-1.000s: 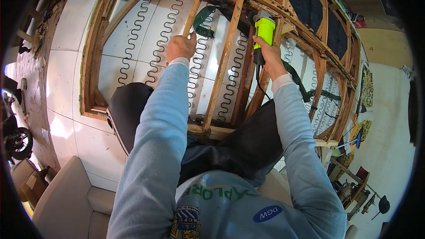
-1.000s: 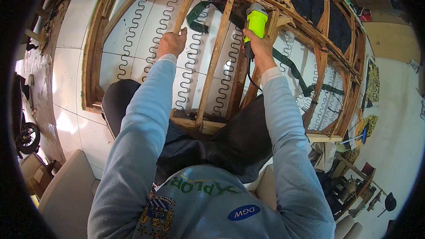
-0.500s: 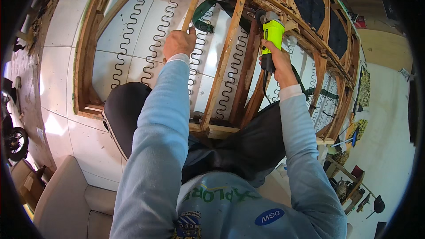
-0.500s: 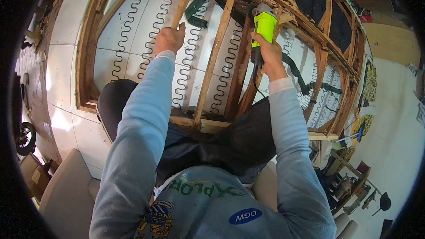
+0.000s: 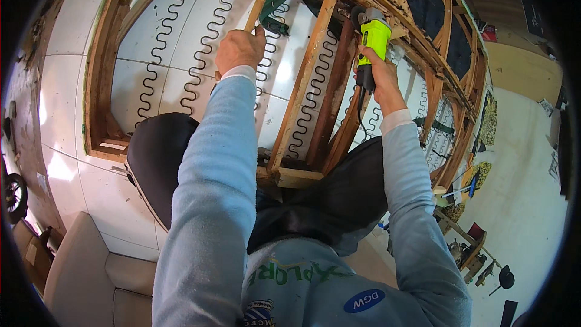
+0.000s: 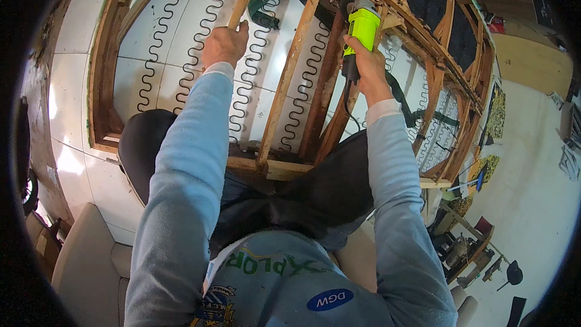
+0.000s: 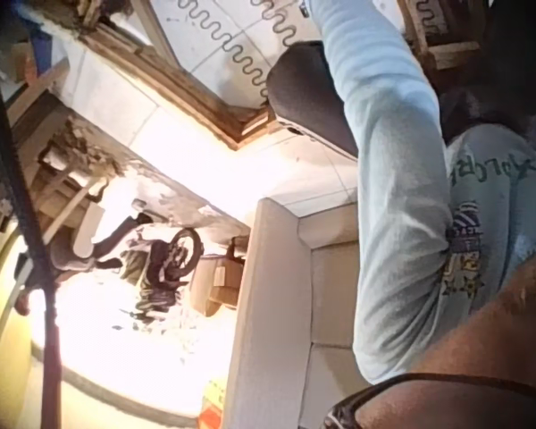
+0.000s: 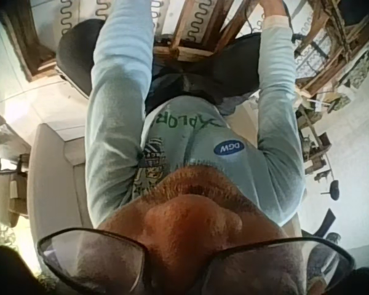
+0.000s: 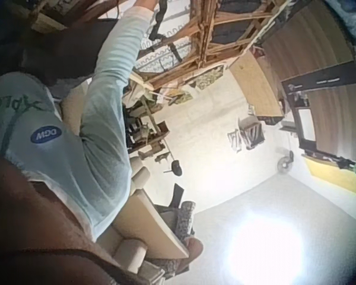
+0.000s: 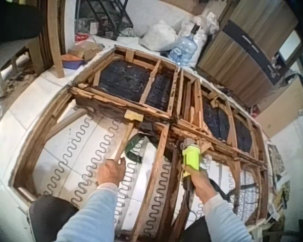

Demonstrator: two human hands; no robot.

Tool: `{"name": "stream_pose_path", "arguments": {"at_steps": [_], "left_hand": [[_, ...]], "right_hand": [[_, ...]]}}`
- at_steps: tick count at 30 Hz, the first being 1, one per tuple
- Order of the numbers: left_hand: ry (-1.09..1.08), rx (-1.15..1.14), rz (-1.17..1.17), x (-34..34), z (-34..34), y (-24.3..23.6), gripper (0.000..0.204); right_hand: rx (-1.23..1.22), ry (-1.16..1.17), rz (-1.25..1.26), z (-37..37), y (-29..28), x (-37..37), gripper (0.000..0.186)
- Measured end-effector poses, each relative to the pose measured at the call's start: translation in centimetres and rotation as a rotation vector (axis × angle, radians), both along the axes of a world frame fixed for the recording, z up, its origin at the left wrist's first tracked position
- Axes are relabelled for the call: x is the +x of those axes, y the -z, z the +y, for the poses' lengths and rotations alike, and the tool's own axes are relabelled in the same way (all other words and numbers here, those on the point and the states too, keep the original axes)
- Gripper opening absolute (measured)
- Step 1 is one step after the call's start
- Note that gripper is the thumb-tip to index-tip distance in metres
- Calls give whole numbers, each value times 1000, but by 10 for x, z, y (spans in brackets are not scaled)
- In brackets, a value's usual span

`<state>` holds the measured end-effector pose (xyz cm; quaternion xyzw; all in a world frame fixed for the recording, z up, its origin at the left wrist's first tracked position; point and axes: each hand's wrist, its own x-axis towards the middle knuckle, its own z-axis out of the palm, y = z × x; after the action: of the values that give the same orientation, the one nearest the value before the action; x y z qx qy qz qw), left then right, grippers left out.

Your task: Removing old upholstery and repairing the wooden frame of a sofa using an angle grinder and electric stapler.

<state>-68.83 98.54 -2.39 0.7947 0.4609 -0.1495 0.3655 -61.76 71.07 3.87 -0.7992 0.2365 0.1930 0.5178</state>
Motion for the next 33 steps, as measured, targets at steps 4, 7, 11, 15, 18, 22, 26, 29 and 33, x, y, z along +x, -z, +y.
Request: {"name": "stream_pose_path", "arguments": {"at_steps": [4,7,11,15,18,22,26,29,33], "left_hand": [[1,-7,14,0,0,-1,62],[9,4,-3,0,0,-1,62],[11,4,-3,-1,1,1,62],[16,8,-6,0,-1,-1,63],[12,-1,8,1,1,-1,63],[27,2,-7,0,1,1,63],[27,7,-3,0,1,2,63],[15,2,-12,0,1,3,64],[26,1,0,1,1,0,64]], "right_hand": [[21,-7,12,1,4,1,57],[-1,1,26,2,3,4,57],[39,8,22,4,8,5,57],[42,56,30,2,13,7,56],[37,63,43,7,11,7,56],[71,40,39,11,11,7,56],[51,16,14,16,7,5,57],[45,23,28,16,7,5,56],[58,20,18,13,12,7,56]]}}
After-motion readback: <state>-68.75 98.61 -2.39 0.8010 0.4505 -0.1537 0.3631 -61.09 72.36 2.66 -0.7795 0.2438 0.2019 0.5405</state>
